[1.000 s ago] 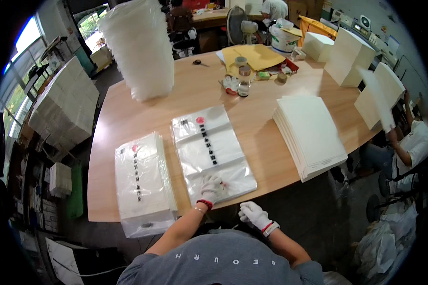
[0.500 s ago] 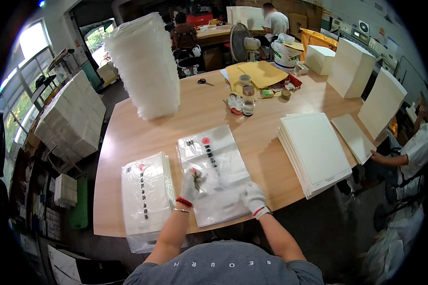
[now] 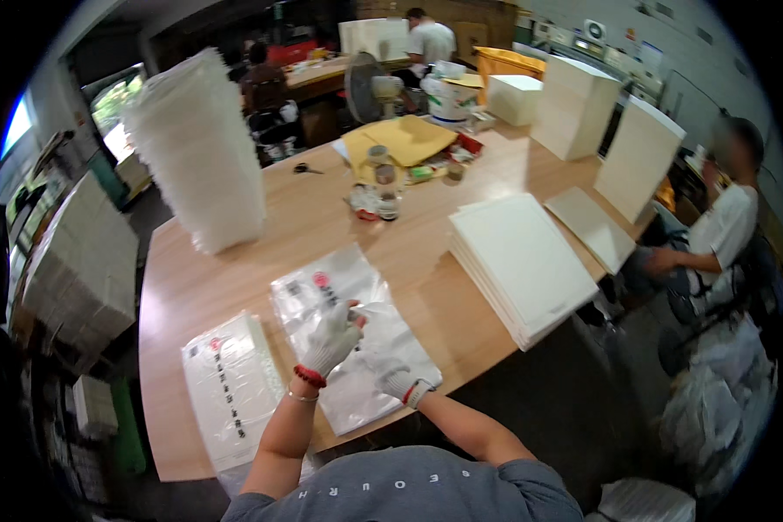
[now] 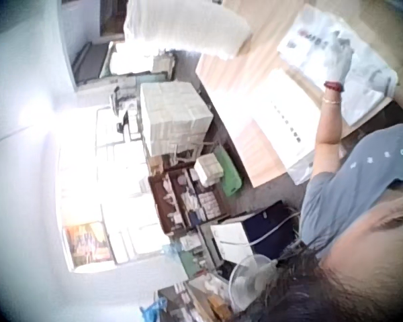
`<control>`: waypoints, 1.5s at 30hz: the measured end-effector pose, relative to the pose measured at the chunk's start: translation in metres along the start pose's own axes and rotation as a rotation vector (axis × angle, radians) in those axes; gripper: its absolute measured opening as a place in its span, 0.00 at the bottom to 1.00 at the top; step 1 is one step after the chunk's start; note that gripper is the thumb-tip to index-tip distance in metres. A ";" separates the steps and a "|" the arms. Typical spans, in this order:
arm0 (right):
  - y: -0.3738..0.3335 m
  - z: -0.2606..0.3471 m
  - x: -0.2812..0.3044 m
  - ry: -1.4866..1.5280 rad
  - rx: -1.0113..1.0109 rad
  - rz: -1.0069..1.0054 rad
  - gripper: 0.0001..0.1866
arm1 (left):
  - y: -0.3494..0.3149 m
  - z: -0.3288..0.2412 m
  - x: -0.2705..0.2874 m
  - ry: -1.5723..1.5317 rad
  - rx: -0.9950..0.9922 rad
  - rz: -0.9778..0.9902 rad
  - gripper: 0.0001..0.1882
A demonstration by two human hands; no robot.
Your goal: The person repeatedly picks up white sheets of paper, places them into clear plastic bags with printed text, and stacks the sealed bags on the table. The process is continuous and repetitive throughout the clip.
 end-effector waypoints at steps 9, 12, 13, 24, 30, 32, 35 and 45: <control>-0.108 -0.040 0.244 -0.864 -0.344 0.033 0.34 | -0.061 -0.033 0.028 0.185 -0.306 -0.468 0.22; -0.134 -0.075 0.279 -0.581 -0.335 -0.035 0.33 | -0.077 -0.052 0.009 -0.044 -0.355 -0.312 0.20; -0.132 -0.080 0.285 -0.486 -0.309 -0.077 0.31 | -0.083 -0.055 0.001 -0.088 -0.374 -0.279 0.19; -0.085 0.038 0.248 -0.733 0.024 0.318 0.09 | -0.088 -0.073 -0.198 -1.619 0.790 0.759 0.13; -0.138 0.023 0.262 0.266 -0.400 -0.430 0.11 | -0.080 -0.002 -0.190 -0.706 0.421 0.716 0.21; -0.185 -0.016 0.256 0.410 -0.665 -0.437 0.15 | -0.088 -0.019 -0.163 -0.601 0.292 0.730 0.26; -0.193 -0.016 0.189 0.846 -0.974 -0.543 0.20 | -0.110 -0.041 -0.156 -0.407 0.134 0.548 0.34; -0.135 0.045 0.149 0.251 -0.517 -0.497 0.14 | -0.109 -0.075 -0.042 0.481 -0.402 -0.387 0.44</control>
Point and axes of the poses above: each hand's wrist, its own y-axis towards the middle knuckle, its own x-axis out of the back of the hand, z = x × y, the point moved 5 cm from there along y, towards the middle knuckle, and after that the axes turned 8 degrees about x, right-handed, at the moved point
